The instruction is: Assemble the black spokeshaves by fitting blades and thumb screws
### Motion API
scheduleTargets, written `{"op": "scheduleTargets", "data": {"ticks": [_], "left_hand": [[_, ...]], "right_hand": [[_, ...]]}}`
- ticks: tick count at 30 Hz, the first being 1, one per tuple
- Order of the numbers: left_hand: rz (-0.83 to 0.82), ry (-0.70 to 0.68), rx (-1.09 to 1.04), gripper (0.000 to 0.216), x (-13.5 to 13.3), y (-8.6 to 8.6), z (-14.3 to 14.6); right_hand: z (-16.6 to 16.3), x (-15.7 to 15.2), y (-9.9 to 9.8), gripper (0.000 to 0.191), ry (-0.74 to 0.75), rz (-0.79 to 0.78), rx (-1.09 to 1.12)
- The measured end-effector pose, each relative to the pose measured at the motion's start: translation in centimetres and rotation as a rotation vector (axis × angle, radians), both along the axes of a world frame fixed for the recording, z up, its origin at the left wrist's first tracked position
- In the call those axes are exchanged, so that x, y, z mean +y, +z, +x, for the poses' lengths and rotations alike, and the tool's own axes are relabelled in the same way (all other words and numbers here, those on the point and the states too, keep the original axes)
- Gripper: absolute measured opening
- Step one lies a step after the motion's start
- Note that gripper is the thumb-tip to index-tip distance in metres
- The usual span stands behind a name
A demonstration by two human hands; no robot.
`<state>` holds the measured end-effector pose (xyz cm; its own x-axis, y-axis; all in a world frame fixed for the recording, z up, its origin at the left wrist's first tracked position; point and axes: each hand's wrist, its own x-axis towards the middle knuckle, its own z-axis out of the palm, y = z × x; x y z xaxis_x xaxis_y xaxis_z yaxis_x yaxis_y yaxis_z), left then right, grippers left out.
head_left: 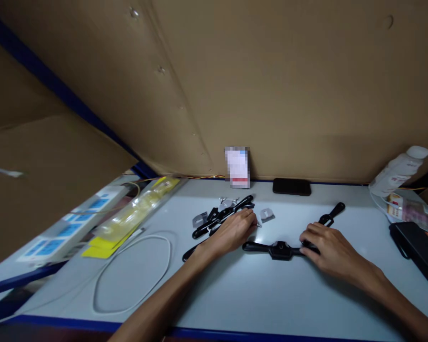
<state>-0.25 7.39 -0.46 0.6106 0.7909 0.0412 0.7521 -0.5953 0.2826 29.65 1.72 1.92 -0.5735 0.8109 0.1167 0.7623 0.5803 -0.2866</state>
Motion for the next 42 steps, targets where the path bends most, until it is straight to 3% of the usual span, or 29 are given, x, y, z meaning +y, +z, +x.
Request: {"op": "scheduleTargets", "data": {"ticks": [6,20,28,34,42], "left_hand": [[-0.048,0.007,-0.091,0.01,0.1,-0.8,-0.4],[-0.143,0.105,-0.202,0.011,-0.2,-0.6,-0.1],[-0.085,0.042,-0.159,0.01,-0.2,-1.0,0.5],[-0.106,-0.003,-0.14,0.034,-0.5,-0.6,0.7],[-0.086,-0.064,-0.084,0.021,-0.5,0.3,0.5]], "right_hand": [[-1.4,-1.2,-0.4,0.004,0.056,-0.015,-0.14],[-1.7,-0.9,-1.4,0.006,-0.011,-0.019,-0.045],[-1.4,-1.3,-1.1,0.009,0.037,0.004,-0.128],[-1.5,-1.4,-1.3,0.009,0.045,-0.014,-0.123],[-1.5,-1.5,-1.2,0.01,0.041,-0.039,-0.123]]}}
